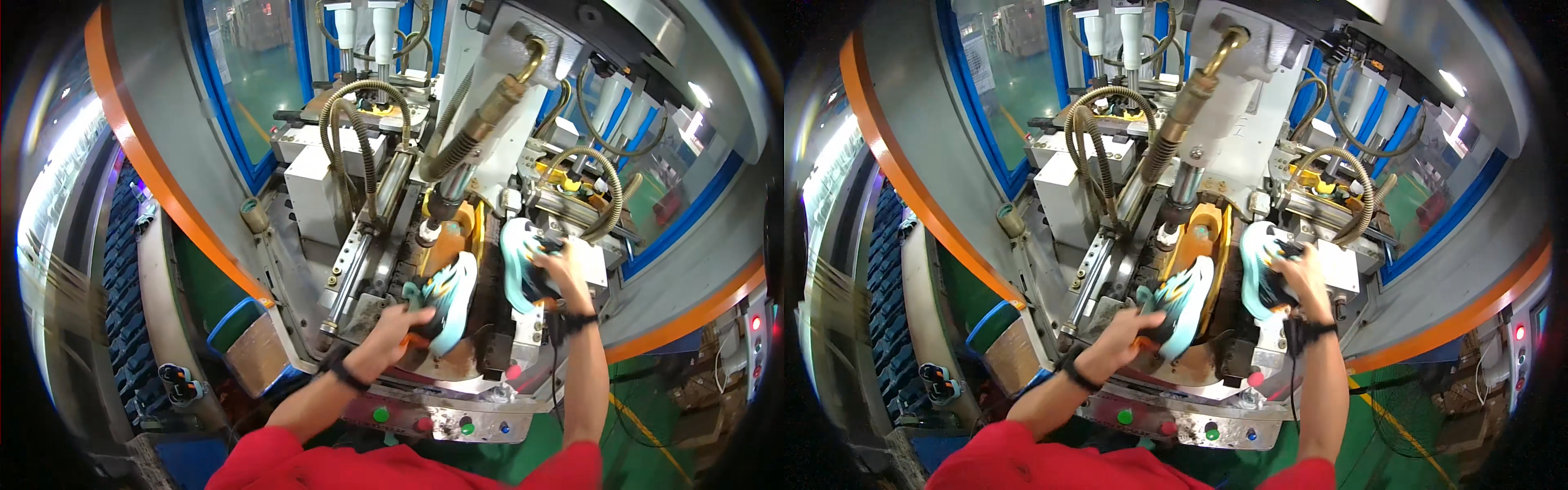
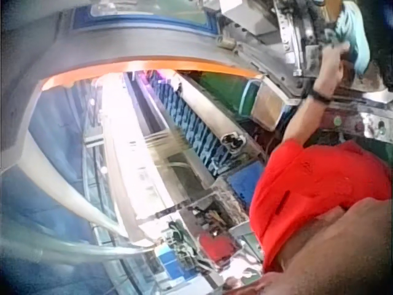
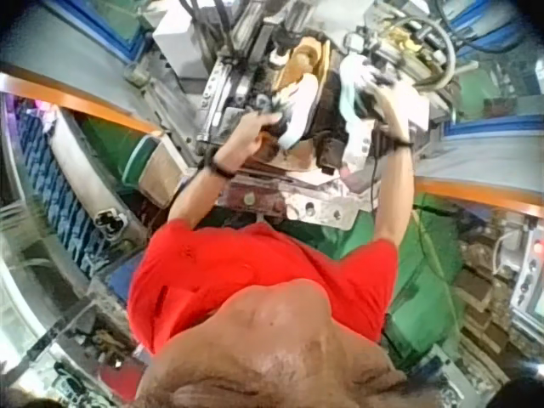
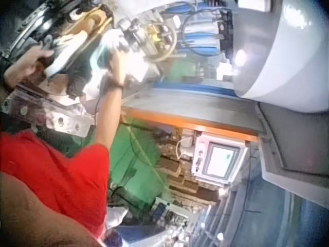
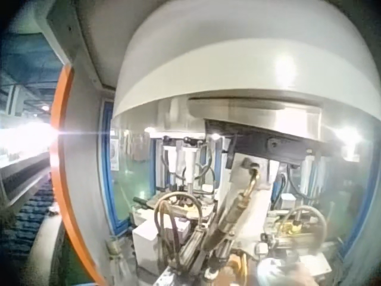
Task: Operating a lasting machine to attach soles to shoe uppers on an assembly line.
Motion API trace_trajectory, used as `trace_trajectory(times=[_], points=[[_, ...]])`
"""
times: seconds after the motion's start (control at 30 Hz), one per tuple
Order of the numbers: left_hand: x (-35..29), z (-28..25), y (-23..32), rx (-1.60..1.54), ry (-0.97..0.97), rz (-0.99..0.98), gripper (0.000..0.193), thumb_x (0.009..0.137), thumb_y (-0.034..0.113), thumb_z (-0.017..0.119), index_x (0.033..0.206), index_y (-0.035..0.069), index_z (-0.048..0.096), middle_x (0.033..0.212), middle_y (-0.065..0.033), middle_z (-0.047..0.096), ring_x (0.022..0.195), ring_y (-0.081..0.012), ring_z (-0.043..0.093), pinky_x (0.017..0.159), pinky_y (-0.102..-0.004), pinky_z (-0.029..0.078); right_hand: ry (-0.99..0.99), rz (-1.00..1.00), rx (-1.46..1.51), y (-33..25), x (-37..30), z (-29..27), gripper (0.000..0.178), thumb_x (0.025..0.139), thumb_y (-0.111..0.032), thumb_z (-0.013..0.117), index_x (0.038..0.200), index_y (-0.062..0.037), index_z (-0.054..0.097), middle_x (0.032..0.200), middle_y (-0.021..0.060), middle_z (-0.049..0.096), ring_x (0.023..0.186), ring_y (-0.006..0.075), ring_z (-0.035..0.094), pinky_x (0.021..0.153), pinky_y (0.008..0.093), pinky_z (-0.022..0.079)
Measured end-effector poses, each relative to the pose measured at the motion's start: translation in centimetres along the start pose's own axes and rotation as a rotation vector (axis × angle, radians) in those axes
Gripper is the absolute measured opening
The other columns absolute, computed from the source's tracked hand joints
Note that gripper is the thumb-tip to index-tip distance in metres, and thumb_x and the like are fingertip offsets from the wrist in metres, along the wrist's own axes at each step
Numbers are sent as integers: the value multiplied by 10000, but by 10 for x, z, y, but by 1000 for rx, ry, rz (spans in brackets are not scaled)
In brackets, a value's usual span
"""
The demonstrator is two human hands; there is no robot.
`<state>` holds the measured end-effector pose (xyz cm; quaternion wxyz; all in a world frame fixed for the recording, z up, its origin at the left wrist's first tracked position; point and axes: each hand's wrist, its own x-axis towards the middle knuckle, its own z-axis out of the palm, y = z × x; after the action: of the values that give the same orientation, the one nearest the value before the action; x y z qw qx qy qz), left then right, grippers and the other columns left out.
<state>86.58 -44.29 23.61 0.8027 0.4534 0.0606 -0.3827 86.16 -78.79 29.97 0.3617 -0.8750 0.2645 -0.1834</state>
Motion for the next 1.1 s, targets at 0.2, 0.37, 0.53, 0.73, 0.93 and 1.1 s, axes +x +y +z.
trace_trajectory(times=[0.2, 0.37, 0.53, 0.73, 0.93, 1.1], points=[[-164, -69, 4, 36, 196, 108, 513, 784, 72, 732, 1242, -61, 544, 1102, -91, 636, 986, -179, 625, 886, -327, 510, -319, 89, -351, -66, 32, 158, 505, 622, -256, 779, 970, 80, 633, 950, 253, 682, 943, 356, 675, 827, 396, 538], [-262, -103, -6, -11, 514, 356, 540, 765, 44, 683, 1254, -101, 504, 1124, -134, 638, 1000, -220, 644, 933, -340, 491, -34, -10, -419, -26, 18, 257, 445, 740, -198, 697, 1063, 24, 488, 931, 254, 677, 889, 405, 671, 793, 458, 539], [-296, -120, -52, -145, 770, 509, 397, 823, 70, 661, 1174, -78, 548, 1013, -124, 666, 852, -206, 687, 748, -313, 571, -78, -22, -341, -21, 7, 242, 673, 753, -186, 733, 1275, 12, 357, 1032, 285, 618, 925, 430, 649, 791, 483, 537], [-301, -96, -88, -255, 998, 553, 308, 836, 126, 675, 1059, -64, 578, 935, -126, 666, 762, -211, 687, 615, -324, 579, -181, -635, 191, -83, -209, 163, 222, 760, -52, 660, 977, -36, 615, 844, 159, 618, 772, 350, 601, 678, 430, 485], [-289, -84, -95, -241, 835, 418, 389, 832, 181, 714, 1139, 48, 517, 1016, -113, 612, 833, -246, 657, 677, -390, 554, -625, -510, 94, 20, -345, 260, 228, 829, -178, 622, 1036, -88, 591, 974, 109, 578, 867, 315, 605, 681, 433, 523], [-288, -40, -98, -62, 1120, 440, 304, 871, 199, 648, 1091, -3, 592, 958, -88, 658, 828, -218, 659, 689, -383, 550, -531, -688, 58, 73, -354, 310, 254, 857, -215, 612, 1088, -113, 586, 1031, 87, 532, 973, 305, 566, 677, 429, 519]])
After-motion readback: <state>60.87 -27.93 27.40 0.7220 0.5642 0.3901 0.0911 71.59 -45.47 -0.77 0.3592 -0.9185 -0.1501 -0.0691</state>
